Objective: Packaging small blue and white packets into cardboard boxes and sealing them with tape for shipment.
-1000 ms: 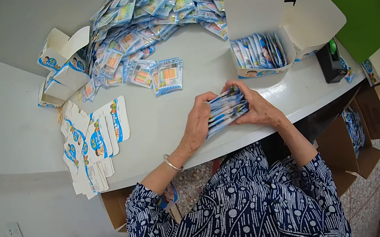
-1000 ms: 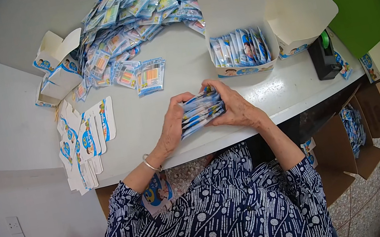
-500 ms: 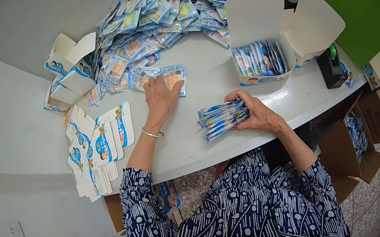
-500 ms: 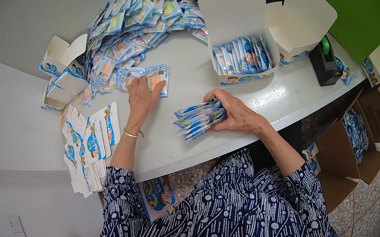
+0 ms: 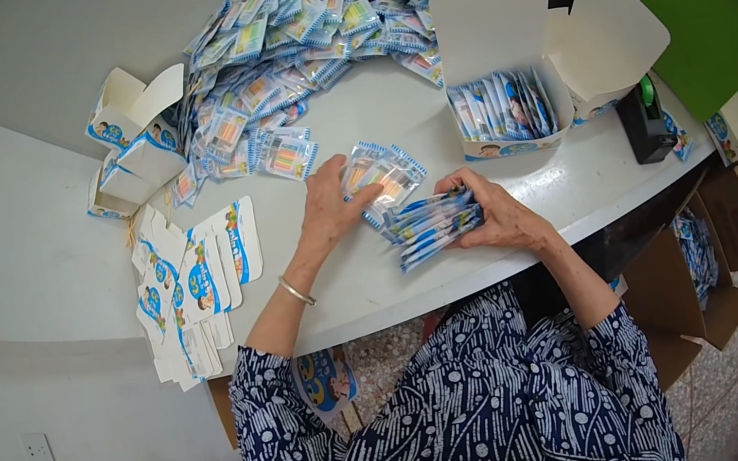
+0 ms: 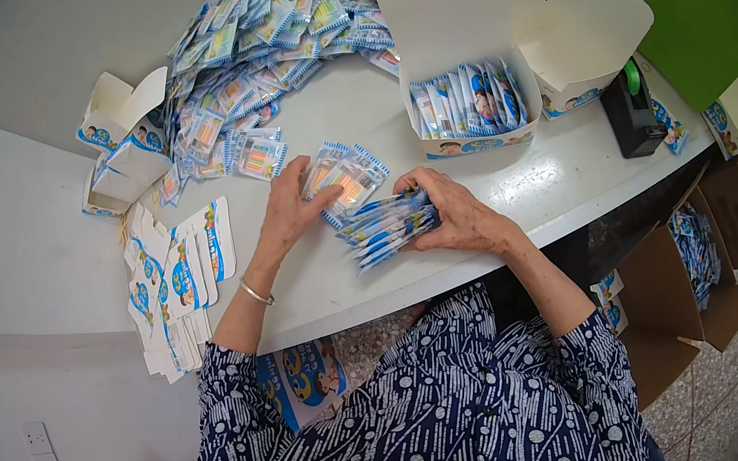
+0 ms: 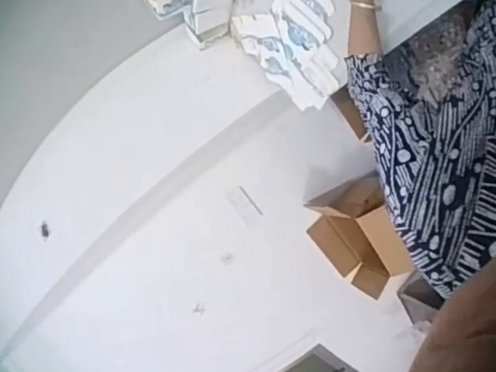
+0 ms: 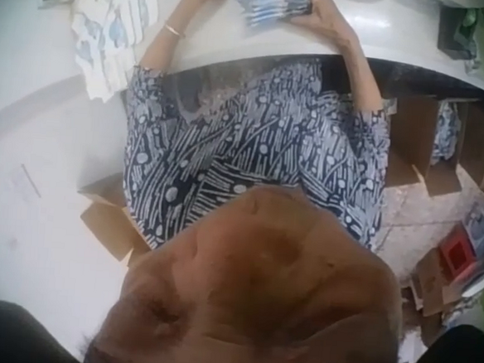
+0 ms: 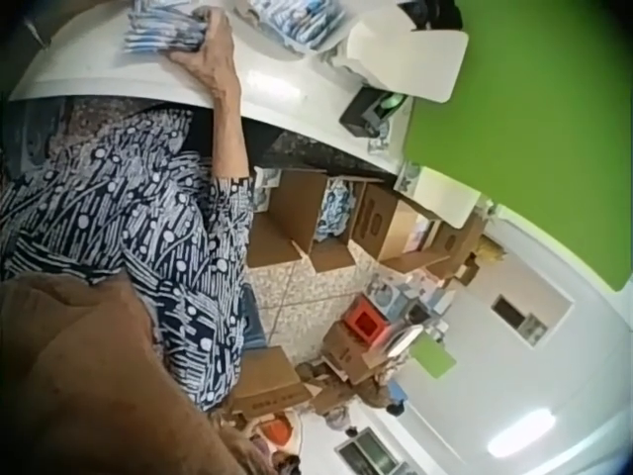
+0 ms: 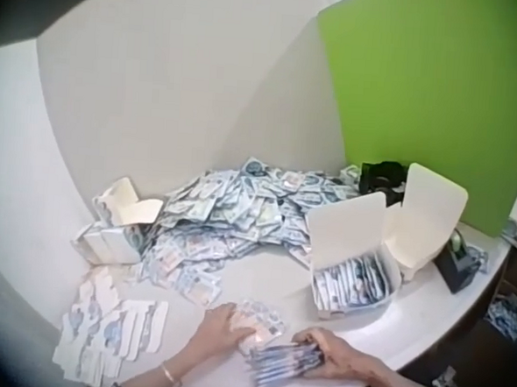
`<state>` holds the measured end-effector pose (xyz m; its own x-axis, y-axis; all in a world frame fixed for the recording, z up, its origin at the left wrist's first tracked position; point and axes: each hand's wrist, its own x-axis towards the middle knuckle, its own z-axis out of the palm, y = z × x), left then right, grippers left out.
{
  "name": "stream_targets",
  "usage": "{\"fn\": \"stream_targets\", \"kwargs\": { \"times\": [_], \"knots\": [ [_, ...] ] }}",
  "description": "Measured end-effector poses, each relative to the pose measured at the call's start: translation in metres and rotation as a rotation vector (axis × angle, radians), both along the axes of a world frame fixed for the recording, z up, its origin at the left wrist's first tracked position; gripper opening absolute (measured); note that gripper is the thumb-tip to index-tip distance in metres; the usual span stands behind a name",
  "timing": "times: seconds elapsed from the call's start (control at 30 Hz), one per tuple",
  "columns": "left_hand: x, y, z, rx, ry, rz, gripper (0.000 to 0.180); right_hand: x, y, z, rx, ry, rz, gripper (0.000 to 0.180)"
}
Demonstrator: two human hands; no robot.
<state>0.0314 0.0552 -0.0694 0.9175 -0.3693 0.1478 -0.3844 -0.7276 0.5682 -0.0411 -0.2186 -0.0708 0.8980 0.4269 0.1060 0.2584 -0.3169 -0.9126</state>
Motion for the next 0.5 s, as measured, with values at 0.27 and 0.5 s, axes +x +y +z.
{"fn": "stream_targets", "kwargs": {
  "times": [0.27, 0.5],
  "knots": [
    [-0.004, -0.027, 0.015, -0.102, 0.245, -0.020, 0.050, 0.000, 0.000, -0.006, -0.015, -0.029, -0.001, 0.073],
    [-0.022, -0.037, 0.031, -0.422, 0.440, -0.140, 0.028, 0.006, 0.003, -0.020, -0.009, -0.235, 0.012, 0.093]
  ]
}}
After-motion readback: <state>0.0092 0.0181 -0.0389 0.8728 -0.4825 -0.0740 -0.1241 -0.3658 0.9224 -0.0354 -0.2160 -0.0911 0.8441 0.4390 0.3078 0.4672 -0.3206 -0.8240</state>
